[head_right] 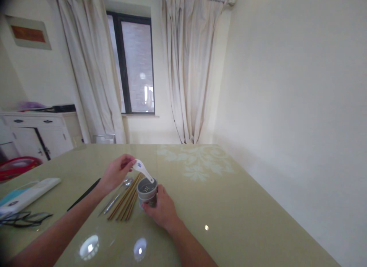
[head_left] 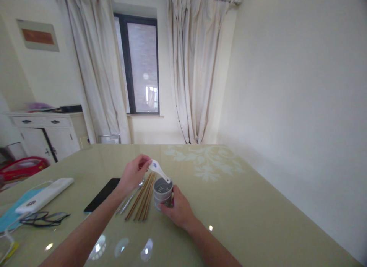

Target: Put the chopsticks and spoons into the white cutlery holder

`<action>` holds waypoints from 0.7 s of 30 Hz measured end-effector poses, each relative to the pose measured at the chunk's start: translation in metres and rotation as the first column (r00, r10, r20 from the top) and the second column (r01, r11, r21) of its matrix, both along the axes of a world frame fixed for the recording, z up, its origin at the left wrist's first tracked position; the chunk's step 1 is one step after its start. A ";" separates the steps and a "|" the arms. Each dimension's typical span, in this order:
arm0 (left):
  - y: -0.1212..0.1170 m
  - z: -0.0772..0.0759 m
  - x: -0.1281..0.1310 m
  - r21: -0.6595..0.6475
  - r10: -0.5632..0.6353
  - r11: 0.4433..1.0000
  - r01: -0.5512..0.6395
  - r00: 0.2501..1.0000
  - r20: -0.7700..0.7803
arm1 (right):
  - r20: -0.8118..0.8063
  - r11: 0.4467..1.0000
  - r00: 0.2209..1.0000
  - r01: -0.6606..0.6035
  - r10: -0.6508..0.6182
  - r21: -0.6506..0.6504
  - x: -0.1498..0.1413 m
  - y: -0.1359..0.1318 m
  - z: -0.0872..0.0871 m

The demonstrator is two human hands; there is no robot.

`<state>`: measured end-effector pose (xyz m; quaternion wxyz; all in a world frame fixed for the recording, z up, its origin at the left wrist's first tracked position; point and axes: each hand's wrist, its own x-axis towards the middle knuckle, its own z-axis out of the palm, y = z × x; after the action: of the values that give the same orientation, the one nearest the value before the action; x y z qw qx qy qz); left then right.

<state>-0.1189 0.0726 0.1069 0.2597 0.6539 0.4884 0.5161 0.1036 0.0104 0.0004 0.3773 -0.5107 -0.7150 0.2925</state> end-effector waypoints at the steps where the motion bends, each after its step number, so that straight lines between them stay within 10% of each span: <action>1: 0.007 0.000 -0.008 -0.034 0.017 0.999 -0.012 0.992 0.126 | -0.002 1.000 1.000 -0.001 0.001 0.003 0.000 0.000 0.000; 4: 0.024 -0.010 -0.034 -0.206 0.115 0.978 -0.037 0.918 0.379 | -0.006 1.000 1.000 0.001 0.000 0.006 0.000 -0.001 0.002; 8: 0.029 -0.033 -0.058 -0.424 0.215 0.904 -0.057 0.918 0.334 | -0.005 1.000 1.000 -0.006 0.006 0.012 0.000 -0.002 0.002; 21: 0.038 -0.084 -0.070 -0.363 0.226 0.910 -0.201 0.974 0.027 | -0.026 0.999 0.999 -0.026 0.027 0.021 0.001 -0.001 0.002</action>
<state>-0.1887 0.1102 0.0226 0.3328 0.5204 0.6334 0.4661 0.1045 0.0096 0.0019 0.3881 -0.4934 -0.7198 0.2965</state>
